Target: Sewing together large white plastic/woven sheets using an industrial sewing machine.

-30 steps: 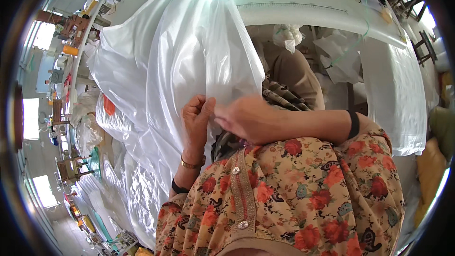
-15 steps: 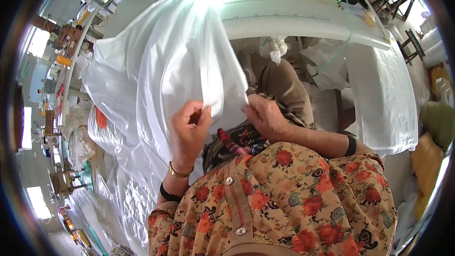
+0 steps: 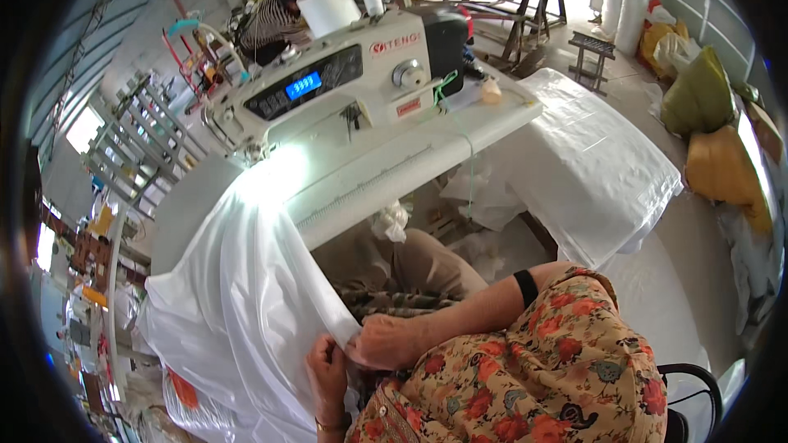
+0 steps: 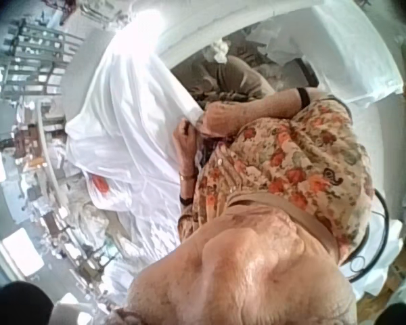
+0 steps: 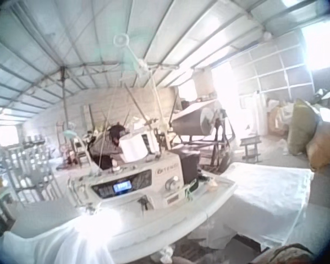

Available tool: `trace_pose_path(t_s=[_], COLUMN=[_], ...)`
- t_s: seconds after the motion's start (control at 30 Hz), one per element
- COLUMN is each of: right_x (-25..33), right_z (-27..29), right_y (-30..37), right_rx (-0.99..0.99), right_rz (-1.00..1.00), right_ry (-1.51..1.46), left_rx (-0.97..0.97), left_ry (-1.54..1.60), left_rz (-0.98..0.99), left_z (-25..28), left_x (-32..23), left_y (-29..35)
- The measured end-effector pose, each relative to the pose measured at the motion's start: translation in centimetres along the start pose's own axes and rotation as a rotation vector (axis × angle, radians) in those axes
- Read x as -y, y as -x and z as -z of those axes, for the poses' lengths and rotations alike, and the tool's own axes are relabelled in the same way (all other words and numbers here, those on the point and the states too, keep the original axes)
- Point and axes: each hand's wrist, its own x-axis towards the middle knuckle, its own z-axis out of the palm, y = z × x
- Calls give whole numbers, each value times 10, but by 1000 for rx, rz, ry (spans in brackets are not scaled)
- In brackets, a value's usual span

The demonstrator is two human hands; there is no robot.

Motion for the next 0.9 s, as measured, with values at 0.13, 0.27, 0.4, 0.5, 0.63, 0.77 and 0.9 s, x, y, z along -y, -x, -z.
trace_pose_path(t_s=[0.13, 0.27, 0.4, 0.5, 0.63, 0.77, 0.9], right_x=[1, -2, -13, -35, -68, -22, -26], right_z=[7, 16, 20, 9, -44, -90, -100], right_y=[-2, -7, -11, -9, -49, -143, -175], right_rx=[35, 17, 19, -200, -741, -425, -367], right_rz=[18, 93, 187, -26, -767, -728, -433], right_ry=[35, 83, -83, -447, -1175, -1011, -1037], left_rx=[-2, -15, -54, -99, -261, -76, 18], left_ry=[66, 221, 384, 203, -223, -552, -654], left_rz=[25, 248, 265, 170, 30, -291, -335], left_z=[0, 5, 2, 14, 45, 69, 81], left_x=[-2, -6, -4, 19, -15, -73, -93], left_y=[1, 3, 6, 16, 19, -15, -18])
